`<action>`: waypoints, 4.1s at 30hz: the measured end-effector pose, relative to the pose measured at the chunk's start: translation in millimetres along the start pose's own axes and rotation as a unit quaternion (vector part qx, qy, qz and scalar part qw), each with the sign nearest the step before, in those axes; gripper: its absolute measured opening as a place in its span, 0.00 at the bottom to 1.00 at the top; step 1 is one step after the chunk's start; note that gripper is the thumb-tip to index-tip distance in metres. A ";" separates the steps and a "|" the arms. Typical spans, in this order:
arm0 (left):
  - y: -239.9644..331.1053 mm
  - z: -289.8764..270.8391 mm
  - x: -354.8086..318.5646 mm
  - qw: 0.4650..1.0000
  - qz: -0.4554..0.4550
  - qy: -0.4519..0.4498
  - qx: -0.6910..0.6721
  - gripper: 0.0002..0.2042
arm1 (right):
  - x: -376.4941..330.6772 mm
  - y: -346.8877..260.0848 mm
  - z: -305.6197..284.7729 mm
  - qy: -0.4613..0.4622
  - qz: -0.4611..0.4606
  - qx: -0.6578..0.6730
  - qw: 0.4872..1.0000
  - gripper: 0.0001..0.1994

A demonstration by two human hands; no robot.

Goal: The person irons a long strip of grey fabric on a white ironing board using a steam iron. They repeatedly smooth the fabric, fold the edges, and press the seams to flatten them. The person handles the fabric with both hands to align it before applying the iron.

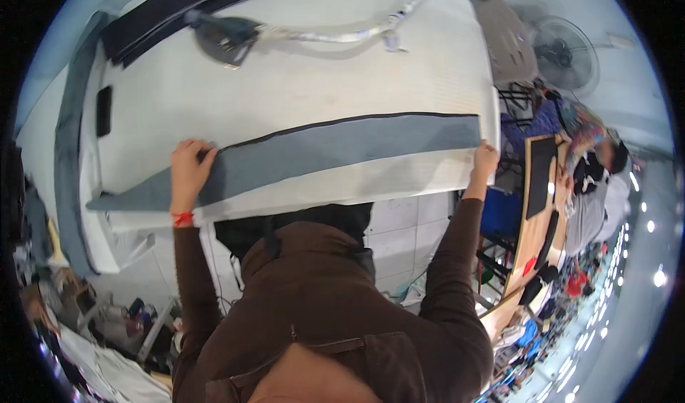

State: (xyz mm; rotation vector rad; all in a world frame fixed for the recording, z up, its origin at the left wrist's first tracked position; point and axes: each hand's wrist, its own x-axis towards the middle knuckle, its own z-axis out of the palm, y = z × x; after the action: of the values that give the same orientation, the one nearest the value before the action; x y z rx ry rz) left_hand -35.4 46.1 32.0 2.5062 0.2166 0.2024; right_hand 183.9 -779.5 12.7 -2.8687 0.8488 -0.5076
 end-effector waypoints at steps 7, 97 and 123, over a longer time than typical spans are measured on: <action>-1.1 -21.6 22.4 0.986 -0.055 -0.157 -0.021 0.08 | -8.9 12.9 42.3 -0.109 0.082 0.322 0.937 0.21; -29.6 3.5 -27.9 0.959 -0.100 0.244 0.108 0.18 | -342.8 -530.6 -77.5 -0.065 -0.514 0.502 0.693 0.19; -0.3 31.4 29.8 0.996 0.079 -0.030 -0.031 0.06 | -236.8 -535.7 -72.6 -0.428 -0.507 0.047 0.746 0.37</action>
State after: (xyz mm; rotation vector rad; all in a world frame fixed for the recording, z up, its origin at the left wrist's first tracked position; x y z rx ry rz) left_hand -0.4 34.7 9.4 2.4639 -0.0125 0.1939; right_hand 245.2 -201.9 117.4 -2.6755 -0.8799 0.6991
